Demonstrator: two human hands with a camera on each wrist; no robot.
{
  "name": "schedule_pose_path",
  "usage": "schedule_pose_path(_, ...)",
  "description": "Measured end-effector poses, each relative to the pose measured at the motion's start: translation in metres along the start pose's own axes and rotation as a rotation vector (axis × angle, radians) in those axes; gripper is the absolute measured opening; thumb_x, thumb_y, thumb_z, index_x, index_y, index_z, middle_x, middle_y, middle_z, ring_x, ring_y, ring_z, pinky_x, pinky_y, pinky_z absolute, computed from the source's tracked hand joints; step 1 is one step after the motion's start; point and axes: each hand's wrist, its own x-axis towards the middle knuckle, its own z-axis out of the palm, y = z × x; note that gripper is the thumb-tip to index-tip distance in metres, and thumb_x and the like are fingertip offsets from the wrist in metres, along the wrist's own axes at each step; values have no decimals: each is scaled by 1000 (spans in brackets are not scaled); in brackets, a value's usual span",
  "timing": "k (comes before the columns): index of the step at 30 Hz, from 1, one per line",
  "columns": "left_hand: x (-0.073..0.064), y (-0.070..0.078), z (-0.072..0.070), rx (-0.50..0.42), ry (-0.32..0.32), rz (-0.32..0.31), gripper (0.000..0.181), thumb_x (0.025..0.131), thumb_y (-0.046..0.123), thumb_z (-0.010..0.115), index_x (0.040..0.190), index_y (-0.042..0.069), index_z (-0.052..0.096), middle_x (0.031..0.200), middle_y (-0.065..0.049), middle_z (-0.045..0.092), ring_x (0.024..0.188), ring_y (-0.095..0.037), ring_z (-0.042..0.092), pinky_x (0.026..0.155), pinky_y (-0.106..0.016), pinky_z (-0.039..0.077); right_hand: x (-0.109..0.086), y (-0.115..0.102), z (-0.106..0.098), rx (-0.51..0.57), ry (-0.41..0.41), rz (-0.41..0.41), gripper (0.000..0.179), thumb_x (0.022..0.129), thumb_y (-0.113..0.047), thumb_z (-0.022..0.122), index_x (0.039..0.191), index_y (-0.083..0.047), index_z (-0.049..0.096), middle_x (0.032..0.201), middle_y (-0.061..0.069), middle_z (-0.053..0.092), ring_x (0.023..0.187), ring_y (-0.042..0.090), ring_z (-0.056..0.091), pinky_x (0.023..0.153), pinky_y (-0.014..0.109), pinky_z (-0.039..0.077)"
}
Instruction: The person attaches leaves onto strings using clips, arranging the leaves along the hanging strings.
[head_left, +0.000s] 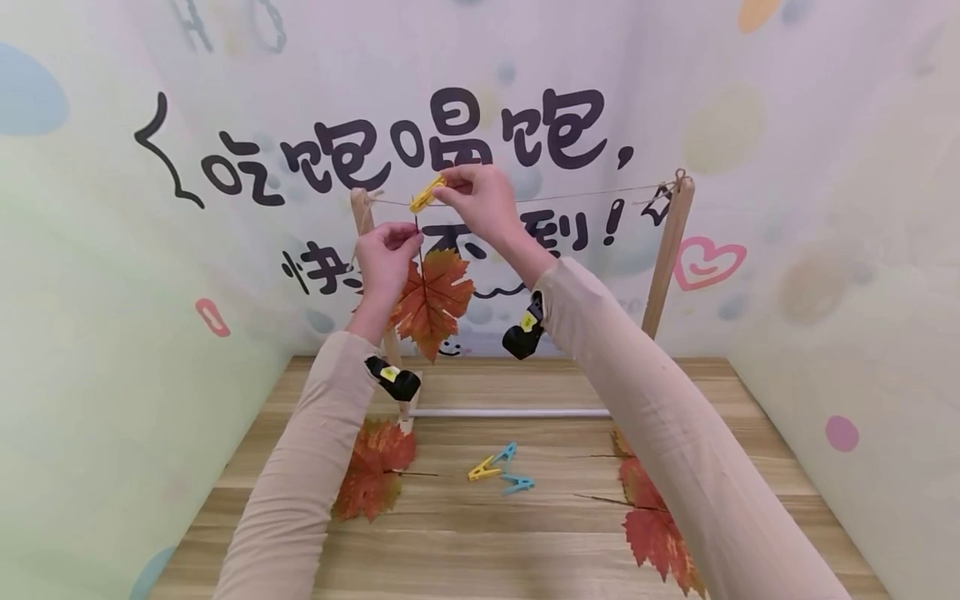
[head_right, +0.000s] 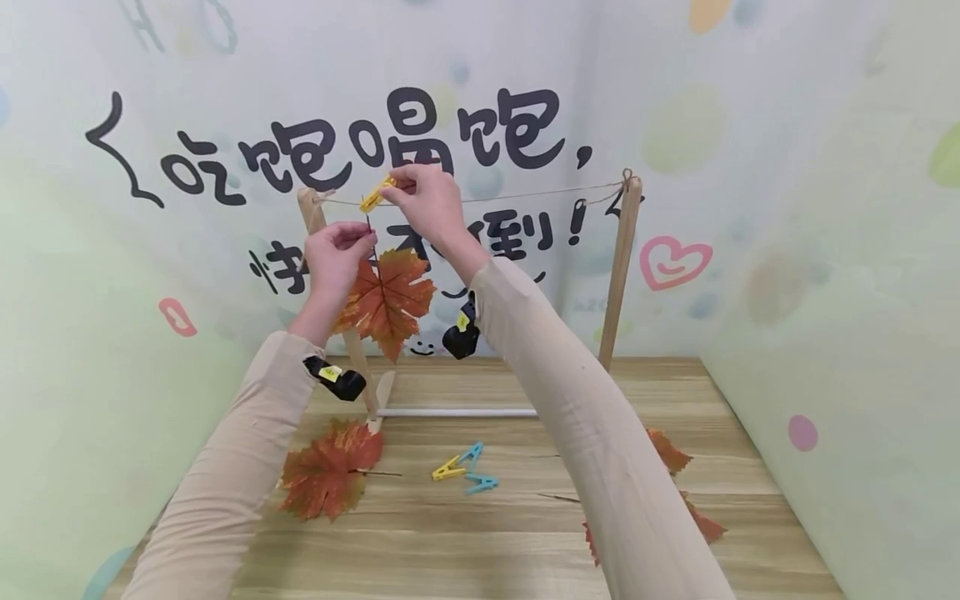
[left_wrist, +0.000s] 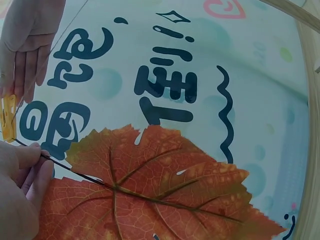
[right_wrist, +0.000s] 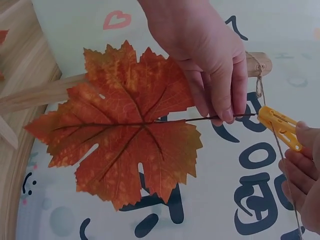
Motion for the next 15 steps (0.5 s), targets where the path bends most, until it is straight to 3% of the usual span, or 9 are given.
schedule_pose_path(7,-3,2,0,23,18,18,21,82,7,67,98,-5,66,96,-18,66,78,-13,62,72,-19,51,-7,0,-5,-74,-27,-29,47,84,-24,65,125,-6,54,121,6,58,110,13,55,90,21,43)
schedule_pose_path(15,-5,-1,1,65,20,52,18,82,6,66,97,-4,66,96,-17,66,84,-20,63,77,-23,51,-30,2,-21,-118,-54,-172,46,85,-21,65,125,-4,51,126,6,54,114,14,49,94,19,37)
